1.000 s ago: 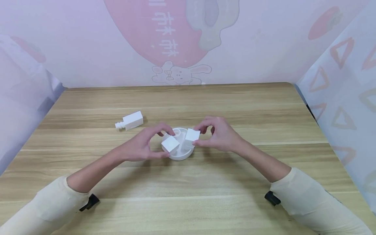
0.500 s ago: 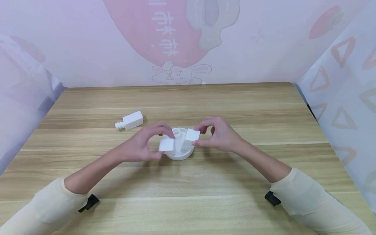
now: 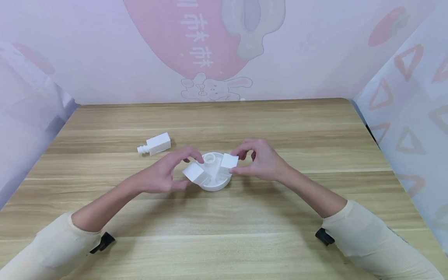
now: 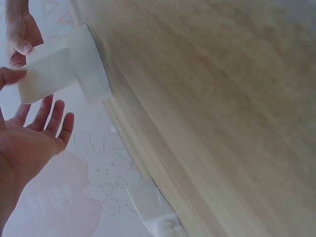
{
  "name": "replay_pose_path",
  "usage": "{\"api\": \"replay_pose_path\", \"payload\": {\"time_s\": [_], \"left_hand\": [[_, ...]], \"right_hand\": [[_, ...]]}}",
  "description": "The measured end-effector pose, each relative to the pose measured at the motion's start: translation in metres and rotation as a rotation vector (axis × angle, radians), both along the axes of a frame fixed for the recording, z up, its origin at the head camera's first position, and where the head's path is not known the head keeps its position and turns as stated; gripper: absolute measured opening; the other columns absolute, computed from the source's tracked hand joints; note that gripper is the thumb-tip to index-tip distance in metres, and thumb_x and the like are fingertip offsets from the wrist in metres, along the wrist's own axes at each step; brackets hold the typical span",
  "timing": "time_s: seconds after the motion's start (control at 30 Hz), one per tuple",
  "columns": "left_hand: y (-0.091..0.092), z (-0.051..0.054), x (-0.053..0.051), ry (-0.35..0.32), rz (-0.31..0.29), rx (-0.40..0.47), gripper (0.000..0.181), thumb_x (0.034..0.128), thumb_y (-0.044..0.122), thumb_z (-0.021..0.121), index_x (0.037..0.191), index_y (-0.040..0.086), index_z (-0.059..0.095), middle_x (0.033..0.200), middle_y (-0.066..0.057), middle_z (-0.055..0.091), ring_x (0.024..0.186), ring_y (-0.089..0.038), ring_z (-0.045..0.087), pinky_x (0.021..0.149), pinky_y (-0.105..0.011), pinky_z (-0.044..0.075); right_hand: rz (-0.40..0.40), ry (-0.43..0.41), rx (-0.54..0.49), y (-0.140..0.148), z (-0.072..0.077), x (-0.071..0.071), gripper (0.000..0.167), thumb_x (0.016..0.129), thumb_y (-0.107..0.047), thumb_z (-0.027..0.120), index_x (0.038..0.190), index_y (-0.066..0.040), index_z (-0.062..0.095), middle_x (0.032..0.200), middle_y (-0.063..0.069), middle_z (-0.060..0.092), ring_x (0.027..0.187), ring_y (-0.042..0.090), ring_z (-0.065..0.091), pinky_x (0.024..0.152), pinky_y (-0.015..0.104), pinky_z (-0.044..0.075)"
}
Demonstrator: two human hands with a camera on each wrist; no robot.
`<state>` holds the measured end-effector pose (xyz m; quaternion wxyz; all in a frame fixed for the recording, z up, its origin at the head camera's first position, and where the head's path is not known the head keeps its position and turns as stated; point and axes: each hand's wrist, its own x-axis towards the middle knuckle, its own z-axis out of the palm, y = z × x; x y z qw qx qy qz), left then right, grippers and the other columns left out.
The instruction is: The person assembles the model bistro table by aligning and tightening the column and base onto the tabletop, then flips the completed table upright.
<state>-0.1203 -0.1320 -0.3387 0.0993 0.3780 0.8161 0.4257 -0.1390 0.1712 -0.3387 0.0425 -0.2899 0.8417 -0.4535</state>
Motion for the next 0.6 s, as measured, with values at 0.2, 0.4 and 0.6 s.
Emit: {"api": "replay_pose_path", "payload": {"time_s": [0.2,0.4,0.6], "left_hand": [[-0.0011,-0.0004,0.0042,0.016,0.142,-0.052,0.053,0.0779,0.02,0.09,0.117,0.002,0.059,0.118,-0.009,0.066,0.117,-0.028,0.058,0.102,-0.052,0.045],[0.0001,0.0004,0.0066,0.031,0.221,-0.03,0.044,0.0723,0.019,0.094,0.103,0.007,0.064,0.105,-0.003,0.067,0.105,-0.03,0.061,0.093,-0.05,0.049],[-0.0003,-0.0004,0.0053,0.054,0.207,-0.004,0.034,0.0739,0.015,0.092,0.096,0.011,0.067,0.1,0.002,0.069,0.099,-0.017,0.063,0.09,-0.049,0.051]], "right_hand": [[0.0,0.001,0.002,0.0001,0.0,0.0003,0.03,0.073,-0.007,0.093,0.1,-0.004,0.081,0.087,0.001,0.07,0.086,0.037,0.061,0.064,0.026,0.047],[0.004,0.006,-0.004,-0.0004,-0.0009,-0.0003,0.031,0.072,-0.007,0.093,0.1,-0.004,0.081,0.087,0.001,0.071,0.086,0.037,0.061,0.064,0.026,0.047],[0.012,0.004,-0.016,-0.0002,-0.0015,-0.0004,0.031,0.072,-0.006,0.094,0.1,-0.005,0.081,0.087,0.0,0.071,0.085,0.036,0.06,0.064,0.026,0.047]]}}
